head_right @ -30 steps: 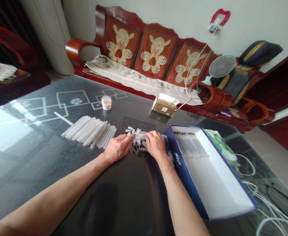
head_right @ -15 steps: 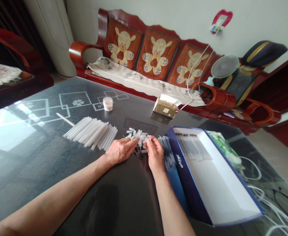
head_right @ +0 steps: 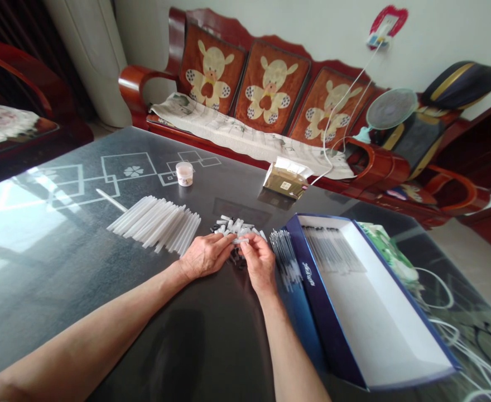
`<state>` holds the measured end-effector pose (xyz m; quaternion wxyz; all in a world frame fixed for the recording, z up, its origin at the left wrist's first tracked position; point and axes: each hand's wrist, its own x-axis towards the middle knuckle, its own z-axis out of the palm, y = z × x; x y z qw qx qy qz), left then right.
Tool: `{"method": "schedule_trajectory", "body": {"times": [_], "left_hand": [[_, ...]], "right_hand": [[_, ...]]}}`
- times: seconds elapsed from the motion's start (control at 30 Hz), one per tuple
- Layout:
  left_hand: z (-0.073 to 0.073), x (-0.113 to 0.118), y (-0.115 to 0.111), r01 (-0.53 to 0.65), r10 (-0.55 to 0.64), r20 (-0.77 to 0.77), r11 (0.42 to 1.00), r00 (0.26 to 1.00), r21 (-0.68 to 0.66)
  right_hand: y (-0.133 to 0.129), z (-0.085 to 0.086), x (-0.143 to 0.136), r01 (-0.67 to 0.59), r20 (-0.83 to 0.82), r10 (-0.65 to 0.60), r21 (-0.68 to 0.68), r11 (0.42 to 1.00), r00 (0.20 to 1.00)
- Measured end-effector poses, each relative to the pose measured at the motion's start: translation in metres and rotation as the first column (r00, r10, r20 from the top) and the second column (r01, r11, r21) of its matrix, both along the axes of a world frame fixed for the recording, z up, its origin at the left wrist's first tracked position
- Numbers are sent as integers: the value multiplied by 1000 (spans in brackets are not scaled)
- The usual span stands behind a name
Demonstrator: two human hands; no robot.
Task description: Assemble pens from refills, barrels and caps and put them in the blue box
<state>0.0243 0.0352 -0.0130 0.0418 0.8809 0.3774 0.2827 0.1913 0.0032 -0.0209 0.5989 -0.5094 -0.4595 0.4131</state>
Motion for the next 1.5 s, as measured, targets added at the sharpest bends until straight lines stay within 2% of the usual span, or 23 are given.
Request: {"method": "schedule_trajectory", "body": {"times": [0.23,0.53,0.7,0.97,1.27,1.37,1.5], "left_hand": [[1,0,0,-4,2,36,998,999,66],[0,1,0,26,-29,17,991,999,128],[0,2,-2,5,-6,9,992,1000,127],[-1,2,-2,38,-35,-25,993,999,113],[1,-1,1,82,-79,-32,991,996,103],[1,-3,2,147,-148,7,983,989,107],[-2,-3,1,210,-219,80,972,973,110]], "right_hand": [[-6,13,5,-42,164,40,7,999,986],[-9,21,5,11,368,-9,-1,1000,930],[-9,20,5,29,317,-12,-48,998,948],[-5,22,9,-10,111,32,-191,982,993],[-3,42,7,-38,138,73,-247,968,988],[-3,50,11,-120,303,189,-234,965,934],[-7,57,14,-206,584,285,-200,958,760]]}}
